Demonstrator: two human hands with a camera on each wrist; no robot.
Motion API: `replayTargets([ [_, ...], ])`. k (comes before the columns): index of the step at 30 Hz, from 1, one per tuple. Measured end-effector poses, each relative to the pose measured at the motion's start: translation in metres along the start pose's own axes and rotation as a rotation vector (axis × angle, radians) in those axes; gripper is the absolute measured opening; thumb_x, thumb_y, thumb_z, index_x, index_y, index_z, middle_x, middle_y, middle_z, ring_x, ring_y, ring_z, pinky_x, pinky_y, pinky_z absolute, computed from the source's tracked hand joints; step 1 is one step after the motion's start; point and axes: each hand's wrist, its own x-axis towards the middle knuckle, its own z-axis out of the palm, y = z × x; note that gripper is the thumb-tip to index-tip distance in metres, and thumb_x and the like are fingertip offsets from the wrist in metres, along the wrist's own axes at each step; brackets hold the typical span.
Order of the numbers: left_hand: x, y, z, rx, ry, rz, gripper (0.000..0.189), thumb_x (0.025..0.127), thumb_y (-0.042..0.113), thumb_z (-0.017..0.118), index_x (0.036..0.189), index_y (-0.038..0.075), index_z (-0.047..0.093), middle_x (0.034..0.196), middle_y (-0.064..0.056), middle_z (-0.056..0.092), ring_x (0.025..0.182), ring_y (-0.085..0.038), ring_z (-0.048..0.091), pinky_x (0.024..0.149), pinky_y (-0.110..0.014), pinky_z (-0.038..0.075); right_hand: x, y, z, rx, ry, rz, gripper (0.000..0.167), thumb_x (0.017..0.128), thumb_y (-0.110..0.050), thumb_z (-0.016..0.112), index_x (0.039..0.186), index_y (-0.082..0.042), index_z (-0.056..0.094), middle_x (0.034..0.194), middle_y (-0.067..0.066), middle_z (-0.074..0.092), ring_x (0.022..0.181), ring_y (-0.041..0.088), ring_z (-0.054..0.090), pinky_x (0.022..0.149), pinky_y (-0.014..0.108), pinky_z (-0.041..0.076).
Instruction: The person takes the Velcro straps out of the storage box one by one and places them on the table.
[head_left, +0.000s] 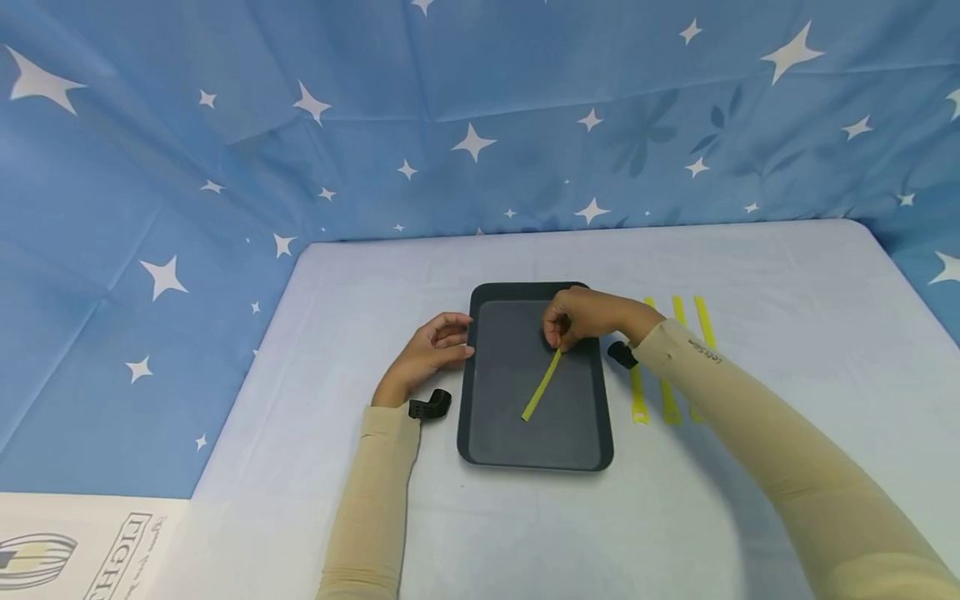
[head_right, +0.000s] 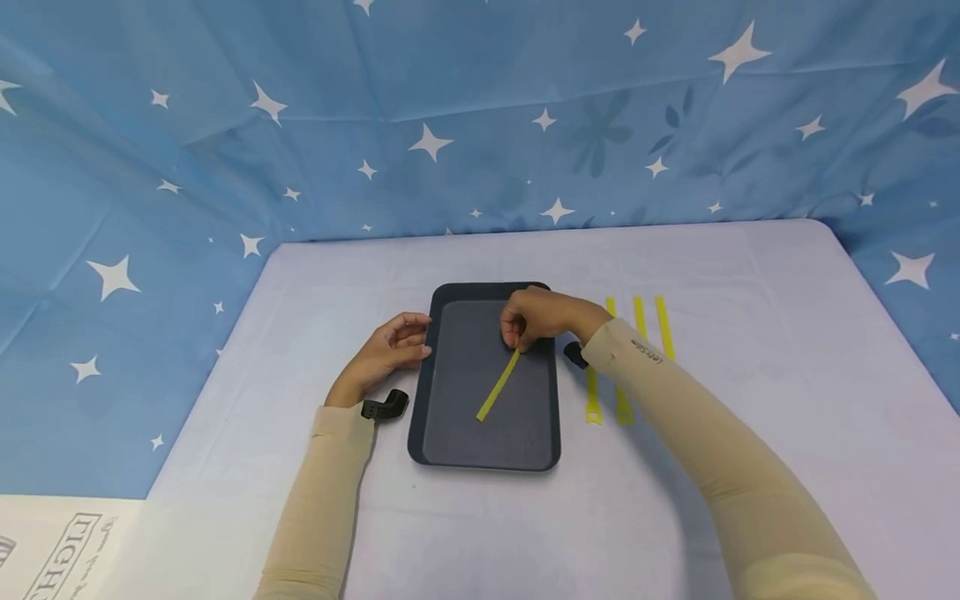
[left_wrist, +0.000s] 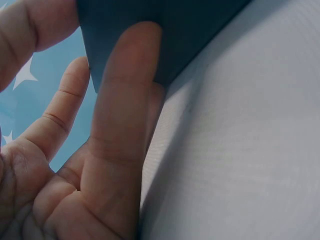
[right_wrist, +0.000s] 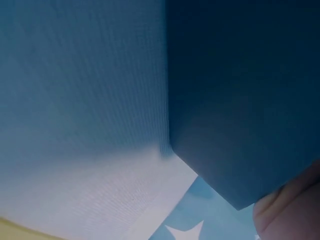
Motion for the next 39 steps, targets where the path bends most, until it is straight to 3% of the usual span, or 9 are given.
replayTargets([
  [6,0.000,0.000,0.000,0.008,0.000,-0.005,0.055,0.099,-0.002,0.069,0.151,-0.003,0.050,0.157,-0.024,0.051,0.130,-0.023,0.061,0.093,-0.030,0.059,-0.002,0.005,-0.002,0.131,0.031,-0.068,0.017,0.090,0.008,0.082,0.087,-0.007,0.075,0.086,-0.001,0.071,0.083,0.015,0.065,0.078,0.033,0.056],
  [13,-0.001,0.001,0.001,0.006,0.002,-0.001,0.055,0.098,-0.003,0.068,0.151,-0.004,0.050,0.155,-0.025,0.053,0.122,-0.017,0.064,0.090,-0.029,0.060,-0.011,0.002,-0.005,0.363,0.158,-0.128,0.007,0.094,0.011,0.076,0.095,0.004,0.074,0.093,0.011,0.073,0.085,0.024,0.072,0.079,0.034,0.060],
  [18,0.000,0.002,0.002,0.008,0.006,-0.007,0.054,0.099,-0.003,0.069,0.149,-0.004,0.050,0.150,-0.025,0.057,0.115,-0.014,0.067,0.089,-0.029,0.061,-0.015,-0.002,-0.004,0.450,0.253,-0.127,0.021,0.095,0.015,0.073,0.116,0.017,0.070,0.104,0.021,0.073,0.090,0.019,0.072,0.083,0.031,0.061],
  [22,-0.001,0.002,0.002,0.012,0.009,-0.013,0.055,0.099,-0.003,0.069,0.150,-0.003,0.050,0.153,-0.025,0.055,0.121,-0.017,0.065,0.090,-0.030,0.060,-0.019,-0.010,-0.004,0.435,0.331,-0.091,0.032,0.097,0.014,0.070,0.129,0.018,0.068,0.113,0.025,0.075,0.094,0.012,0.072,0.085,0.028,0.061],
  [27,0.000,0.002,0.002,0.014,0.005,-0.017,0.056,0.099,-0.002,0.070,0.151,-0.003,0.049,0.156,-0.025,0.053,0.126,-0.022,0.064,0.092,-0.031,0.060,-0.030,-0.020,-0.005,0.482,0.402,0.002,0.036,0.101,0.009,0.069,0.136,0.013,0.067,0.120,0.019,0.077,0.100,0.011,0.072,0.090,0.028,0.060],
  [34,0.000,0.002,0.002,0.023,0.004,-0.008,0.057,0.099,-0.002,0.068,0.152,-0.005,0.048,0.156,-0.027,0.051,0.123,-0.018,0.064,0.090,-0.029,0.060,-0.051,-0.025,-0.008,0.535,0.466,0.084,0.036,0.105,-0.004,0.070,0.139,0.007,0.069,0.121,0.006,0.074,0.107,0.014,0.070,0.100,0.039,0.059],
  [39,-0.001,0.001,0.002,0.020,-0.004,0.000,0.057,0.099,-0.002,0.068,0.152,-0.005,0.048,0.156,-0.028,0.051,0.122,-0.017,0.065,0.091,-0.030,0.060,-0.066,-0.024,-0.009,0.515,0.487,0.127,0.038,0.107,-0.010,0.069,0.142,0.004,0.067,0.123,0.005,0.072,0.110,0.013,0.069,0.097,0.029,0.057],
])
